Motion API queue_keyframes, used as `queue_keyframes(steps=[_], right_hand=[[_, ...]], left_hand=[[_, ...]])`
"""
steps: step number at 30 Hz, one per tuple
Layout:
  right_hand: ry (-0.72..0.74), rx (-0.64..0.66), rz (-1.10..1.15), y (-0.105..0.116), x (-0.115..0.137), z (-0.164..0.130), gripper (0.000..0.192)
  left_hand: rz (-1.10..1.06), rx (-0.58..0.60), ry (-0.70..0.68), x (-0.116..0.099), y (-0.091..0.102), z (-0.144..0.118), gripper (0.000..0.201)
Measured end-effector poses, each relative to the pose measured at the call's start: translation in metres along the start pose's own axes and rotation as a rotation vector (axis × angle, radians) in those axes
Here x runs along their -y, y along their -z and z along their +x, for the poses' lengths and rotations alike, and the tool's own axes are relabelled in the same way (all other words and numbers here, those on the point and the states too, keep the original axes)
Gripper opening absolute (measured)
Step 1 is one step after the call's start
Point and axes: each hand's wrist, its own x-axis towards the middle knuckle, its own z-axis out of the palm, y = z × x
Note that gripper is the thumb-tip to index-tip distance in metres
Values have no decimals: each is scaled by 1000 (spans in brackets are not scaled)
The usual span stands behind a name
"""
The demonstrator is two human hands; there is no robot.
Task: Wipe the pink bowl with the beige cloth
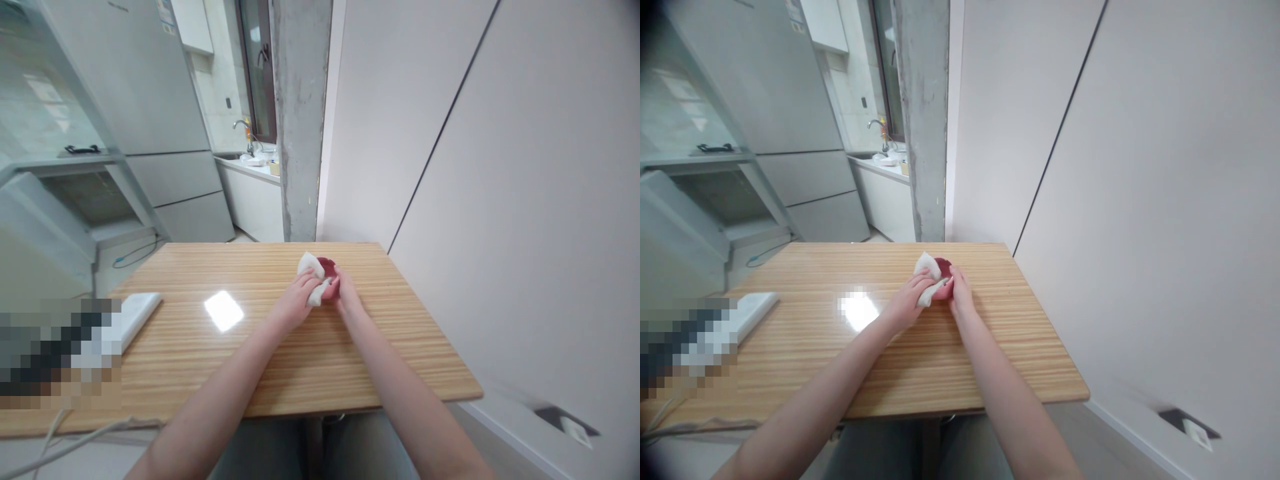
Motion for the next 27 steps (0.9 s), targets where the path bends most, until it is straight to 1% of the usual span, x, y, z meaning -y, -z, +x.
queue_keyframes(steps=[2, 3, 4, 5, 7, 9, 10, 11, 12, 13, 14, 16, 18, 19, 20, 21, 22, 23, 25, 27], right_hand=[[90, -117, 55, -6, -11, -5, 31], [101, -131, 75, -8, -13, -8, 34], [85, -103, 83, -10, -13, -10, 37], [43, -48, 77, -12, -11, -11, 38], [-123, 83, 40, -13, -1, -13, 35], [-366, 188, -6, -12, 11, -14, 34], [-475, 222, -22, -11, 17, -14, 34], [-549, 239, -31, -9, 20, -13, 34], [-577, 241, -30, -8, 20, -13, 32], [-554, 226, -19, -7, 19, -13, 29], [-482, 191, -1, -7, 14, -12, 26], [-255, 70, 32, -8, 1, -11, 23], [-54, -33, 49, -10, -12, -10, 28], [-3, -50, 51, -11, -16, -10, 31], [8, -37, 52, -12, -18, -10, 32], [-15, 1, 54, -12, -17, -10, 32], [-68, 58, 56, -12, -13, -9, 31], [-143, 119, 56, -11, -8, -8, 31], [-339, 223, 34, -8, 6, -6, 33], [-497, 253, -15, -5, 17, -5, 30]], left_hand=[[28, -23, 23, 0, -4, 2, 41], [38, -26, 35, 0, -5, 3, 38], [43, -29, 50, 1, -3, 3, 34], [43, -34, 61, 3, -1, 4, 31], [33, -51, 64, 7, 8, 2, 30], [13, -71, 43, 9, 17, 0, 33], [3, -75, 30, 10, 20, -1, 34], [-6, -70, 17, 9, 22, -2, 34], [-12, -62, 8, 8, 23, -2, 34], [-12, -55, 5, 7, 21, -1, 34], [-5, -48, 8, 5, 18, -1, 33], [32, -39, 33, 1, 9, 3, 31], [90, -31, 79, -2, -1, 6, 27], [119, -25, 99, -2, -4, 7, 24], [141, -21, 112, -1, -6, 8, 22], [155, -18, 115, 0, -5, 8, 22], [159, -15, 107, 2, -3, 8, 22], [152, -11, 88, 5, 0, 7, 23], [118, 18, 24, 8, 7, 5, 26], [77, 55, -43, 7, 11, 4, 29]])
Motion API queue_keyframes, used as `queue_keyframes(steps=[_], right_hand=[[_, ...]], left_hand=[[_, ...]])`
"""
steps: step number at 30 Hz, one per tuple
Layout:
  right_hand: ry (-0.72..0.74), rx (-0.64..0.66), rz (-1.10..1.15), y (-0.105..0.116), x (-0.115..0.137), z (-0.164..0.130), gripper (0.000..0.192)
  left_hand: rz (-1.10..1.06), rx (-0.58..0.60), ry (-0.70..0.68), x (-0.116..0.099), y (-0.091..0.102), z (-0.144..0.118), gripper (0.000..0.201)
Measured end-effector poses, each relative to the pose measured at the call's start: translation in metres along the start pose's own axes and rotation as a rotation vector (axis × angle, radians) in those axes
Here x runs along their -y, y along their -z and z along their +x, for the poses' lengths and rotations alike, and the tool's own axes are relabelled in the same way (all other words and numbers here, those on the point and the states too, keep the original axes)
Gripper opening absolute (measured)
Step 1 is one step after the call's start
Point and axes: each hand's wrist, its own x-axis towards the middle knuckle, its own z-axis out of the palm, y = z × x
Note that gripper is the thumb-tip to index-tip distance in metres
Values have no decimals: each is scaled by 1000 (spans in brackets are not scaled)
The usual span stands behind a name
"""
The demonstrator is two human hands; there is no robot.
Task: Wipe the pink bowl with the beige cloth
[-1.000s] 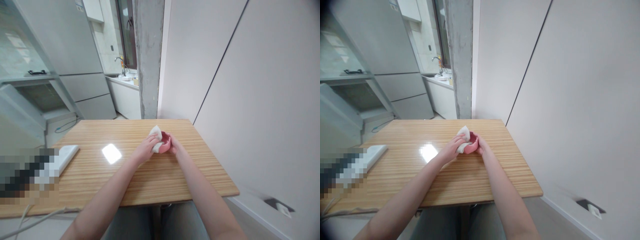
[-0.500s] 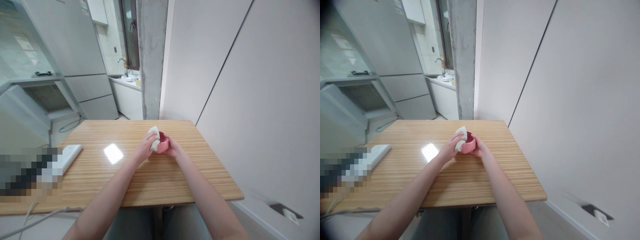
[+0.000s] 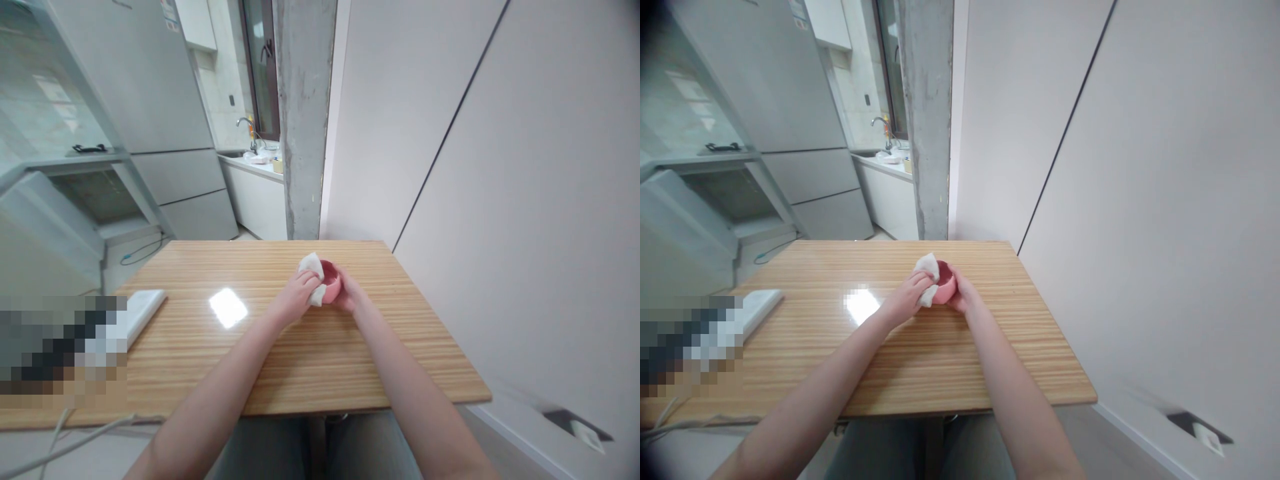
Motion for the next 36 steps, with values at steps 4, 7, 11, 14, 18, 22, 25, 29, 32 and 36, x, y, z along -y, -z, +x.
queue_keyframes(steps=[4, 7, 11, 14, 18, 22, 25, 29, 32, 36], right_hand=[[206, -80, 39, -4, -7, -2, 22], [480, -241, 45, -13, -24, 2, 31], [393, -198, 7, -14, -20, 4, 37], [121, -29, -23, -4, -3, 1, 29], [102, -6, -27, 2, -1, 1, 22], [465, -167, 44, -6, -23, 8, 29], [519, -217, 45, -9, -29, 12, 33], [350, -173, -8, -6, -18, 9, 29], [225, -115, -38, -5, -9, 5, 21], [275, -106, 27, -7, -2, 0, 25]], left_hand=[[-43, -68, 36, -13, -9, 3, 32], [-17, -135, 164, -18, -22, 6, 27], [-12, -102, 198, -6, -19, 4, 23], [-21, -10, 84, 3, -5, -1, 25], [-49, 26, 22, -1, 2, 0, 28], [-35, -127, 165, -9, -11, 5, 26], [-37, -152, 214, -7, -15, 6, 19], [-75, -150, 228, -5, -8, 1, 22], [-106, -149, 198, -10, -2, -1, 24], [-224, -321, 195, -12, -2, -2, 22]])
